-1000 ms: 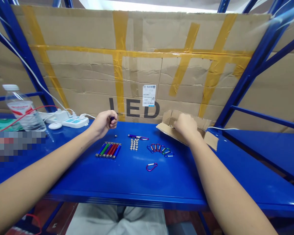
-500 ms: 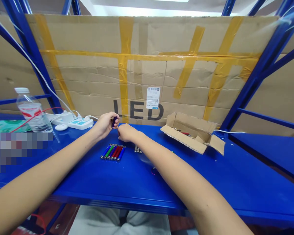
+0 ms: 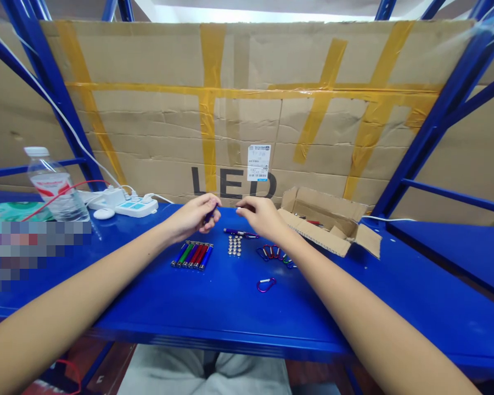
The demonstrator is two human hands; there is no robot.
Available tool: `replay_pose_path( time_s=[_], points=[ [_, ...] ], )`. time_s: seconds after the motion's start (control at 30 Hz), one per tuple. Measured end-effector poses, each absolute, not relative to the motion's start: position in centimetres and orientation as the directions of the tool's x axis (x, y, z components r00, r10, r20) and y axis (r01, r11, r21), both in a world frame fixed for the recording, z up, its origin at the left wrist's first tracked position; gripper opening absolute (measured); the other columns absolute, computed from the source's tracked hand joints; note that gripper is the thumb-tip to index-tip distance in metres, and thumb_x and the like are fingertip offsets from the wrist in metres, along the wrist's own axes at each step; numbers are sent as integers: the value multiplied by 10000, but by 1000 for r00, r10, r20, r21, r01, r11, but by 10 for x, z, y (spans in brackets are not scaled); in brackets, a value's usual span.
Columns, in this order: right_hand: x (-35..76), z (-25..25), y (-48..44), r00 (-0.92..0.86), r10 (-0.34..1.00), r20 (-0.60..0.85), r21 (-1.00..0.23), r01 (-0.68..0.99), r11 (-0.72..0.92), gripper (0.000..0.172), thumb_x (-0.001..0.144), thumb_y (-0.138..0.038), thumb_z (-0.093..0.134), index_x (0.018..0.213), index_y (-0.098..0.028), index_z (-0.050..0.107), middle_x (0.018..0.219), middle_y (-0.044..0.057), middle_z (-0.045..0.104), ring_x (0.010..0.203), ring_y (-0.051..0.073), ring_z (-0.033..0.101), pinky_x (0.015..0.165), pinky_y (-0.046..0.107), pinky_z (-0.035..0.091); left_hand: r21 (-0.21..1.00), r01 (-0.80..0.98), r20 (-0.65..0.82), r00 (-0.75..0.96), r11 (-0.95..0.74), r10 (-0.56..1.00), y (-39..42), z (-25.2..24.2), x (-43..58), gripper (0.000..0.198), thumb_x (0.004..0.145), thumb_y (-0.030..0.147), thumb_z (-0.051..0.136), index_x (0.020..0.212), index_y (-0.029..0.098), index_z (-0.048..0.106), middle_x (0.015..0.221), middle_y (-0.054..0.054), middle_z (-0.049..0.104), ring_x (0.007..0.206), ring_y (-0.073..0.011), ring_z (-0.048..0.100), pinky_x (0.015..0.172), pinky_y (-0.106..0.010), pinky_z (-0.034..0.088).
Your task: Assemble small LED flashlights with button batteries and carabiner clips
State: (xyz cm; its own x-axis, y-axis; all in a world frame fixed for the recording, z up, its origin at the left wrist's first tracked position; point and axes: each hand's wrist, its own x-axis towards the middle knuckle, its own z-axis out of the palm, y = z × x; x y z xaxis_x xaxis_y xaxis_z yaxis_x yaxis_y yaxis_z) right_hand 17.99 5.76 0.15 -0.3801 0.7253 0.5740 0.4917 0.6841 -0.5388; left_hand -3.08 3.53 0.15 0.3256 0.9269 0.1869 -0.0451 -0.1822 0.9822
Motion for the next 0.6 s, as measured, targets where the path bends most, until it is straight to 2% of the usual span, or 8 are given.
replay_pose_path(
  time_s=[0.1,0.23,0.4,0.6],
  points=[
    [197,-1,43,-350,680,644,-526,443,726,207,871,-212,565,980,-208,741,897,64,725,854,209,651,815,377,479,995,-32,101,425,-97,899,25,-5,-16,206,945,392,521,898,192,534,629,24,495,439,-45,340,410,-164,236],
    [198,-3,33,-390,596,702,-426,439,791,270,900,-199,511,1041,-228,739,841,56,699,815,201,645,798,384,496,999,-37,42,486,-27,873,15,-7,-1,252,940,336,510,823,126,587,624,6,470,483,-53,336,429,-186,234],
    [195,-5,32,-503,542,673,-301,483,822,307,912,-172,478,1074,-234,731,930,76,704,868,207,632,798,385,501,996,28,68,441,-90,895,12,-6,3,248,927,327,526,797,127,595,624,16,467,485,-55,363,440,-192,251],
    [196,-12,34,-628,460,628,-141,490,860,391,865,-62,404,1056,-190,719,863,100,675,850,229,577,763,381,473,986,90,85,456,-141,886,15,-13,2,262,928,358,525,758,160,518,637,28,478,468,-56,383,453,-198,288]
  ],
)
